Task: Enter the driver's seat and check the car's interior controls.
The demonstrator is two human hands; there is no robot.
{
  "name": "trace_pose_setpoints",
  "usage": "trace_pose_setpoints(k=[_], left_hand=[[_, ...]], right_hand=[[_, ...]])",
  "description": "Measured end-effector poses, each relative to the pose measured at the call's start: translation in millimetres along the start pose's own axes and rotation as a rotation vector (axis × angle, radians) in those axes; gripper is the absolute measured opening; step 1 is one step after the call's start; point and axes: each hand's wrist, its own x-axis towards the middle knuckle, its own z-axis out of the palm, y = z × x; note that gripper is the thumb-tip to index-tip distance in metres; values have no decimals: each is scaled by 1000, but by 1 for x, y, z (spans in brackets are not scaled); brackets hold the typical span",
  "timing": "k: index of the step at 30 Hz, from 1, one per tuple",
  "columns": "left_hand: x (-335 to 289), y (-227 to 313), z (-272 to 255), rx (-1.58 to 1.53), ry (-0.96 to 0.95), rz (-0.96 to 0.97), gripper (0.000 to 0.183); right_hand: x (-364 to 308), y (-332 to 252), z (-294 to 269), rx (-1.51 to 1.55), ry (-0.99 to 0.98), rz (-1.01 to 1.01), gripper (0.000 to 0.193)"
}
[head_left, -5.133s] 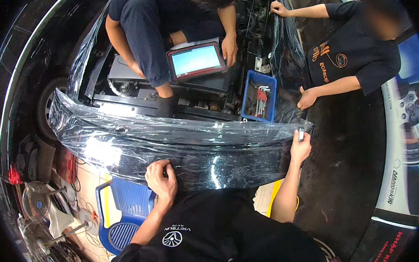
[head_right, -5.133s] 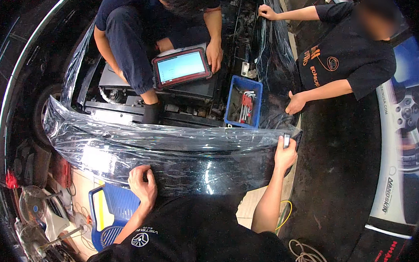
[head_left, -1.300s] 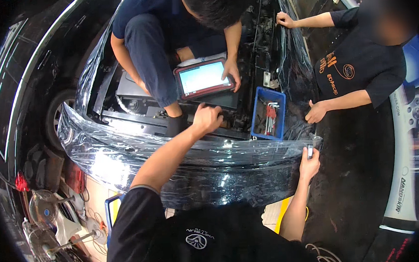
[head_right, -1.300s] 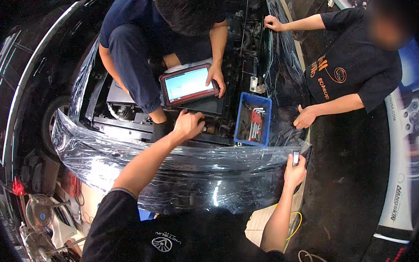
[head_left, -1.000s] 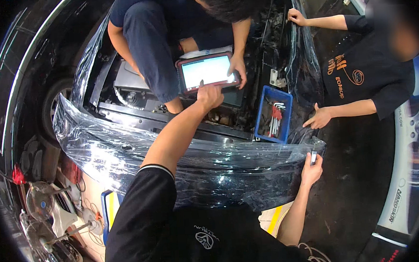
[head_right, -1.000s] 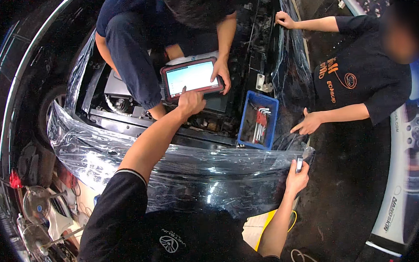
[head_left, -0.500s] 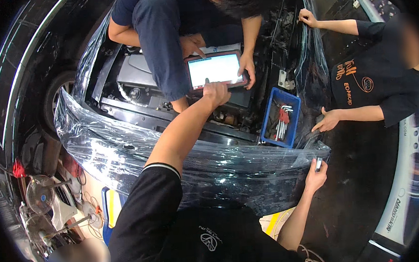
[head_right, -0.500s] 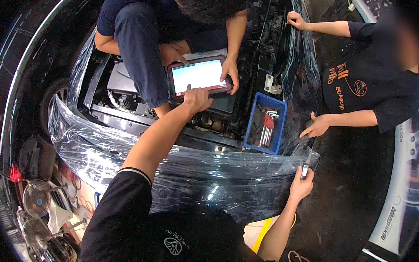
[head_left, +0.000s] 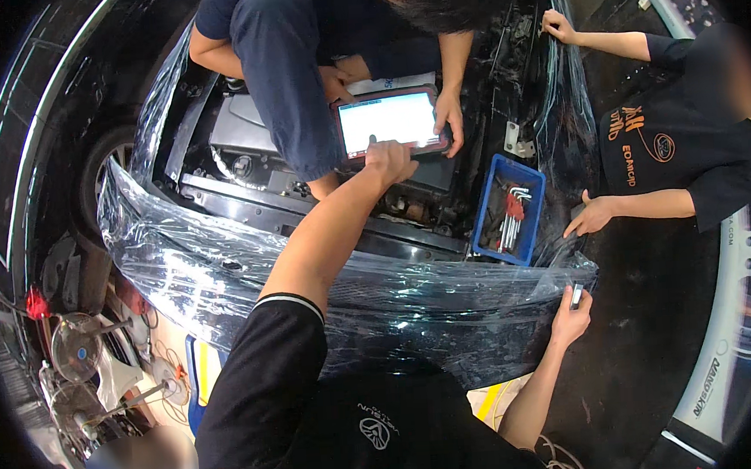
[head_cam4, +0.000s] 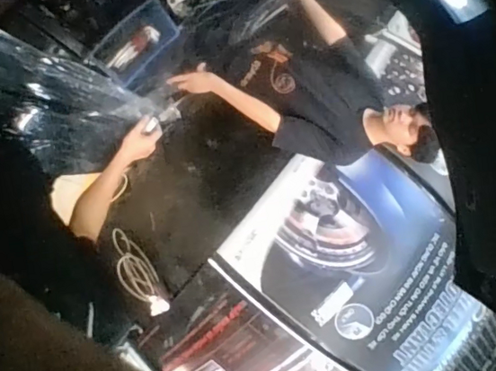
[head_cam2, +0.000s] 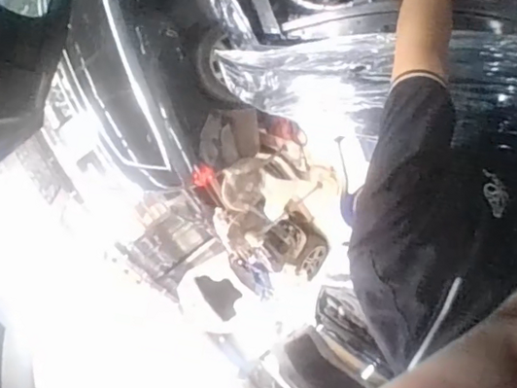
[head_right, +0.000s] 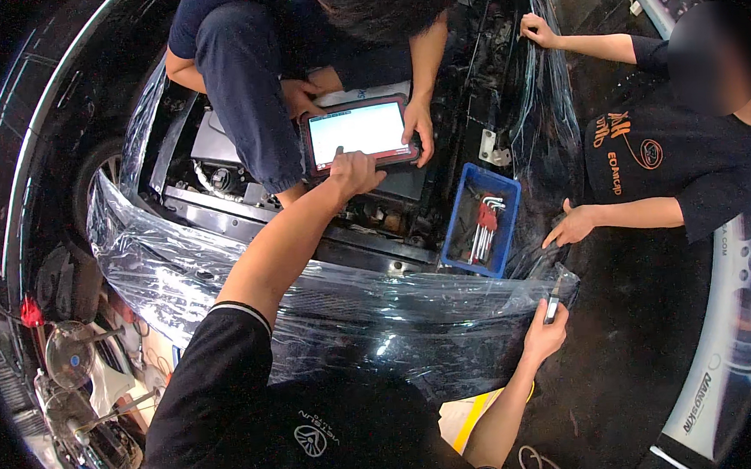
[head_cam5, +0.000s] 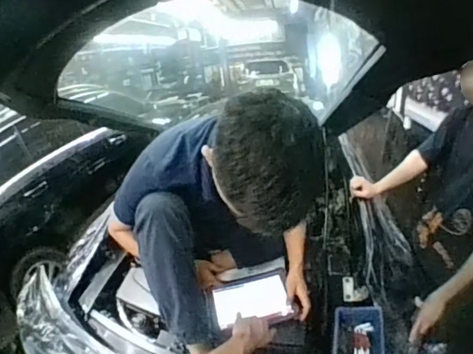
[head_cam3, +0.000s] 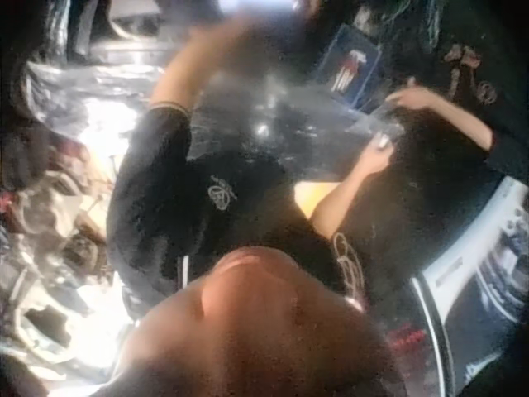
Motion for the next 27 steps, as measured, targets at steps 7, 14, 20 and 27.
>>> trace_pose_setpoints(k=[7,14,20,27], left_hand=[[4,-3,11,63,52,41,48],[-10,-5,27,12,361,77,38],[-92,-1,19,-390,283,245,25],[-250,-77,1,-656,304,-167,23]], right_hand=[[0,-6,-1,-6,0,-11,38],[2,-3,3,26,-19,15,39],[0,-5,-1,35,-37,53,39],[1,7,1,-3,5,-4,40]])
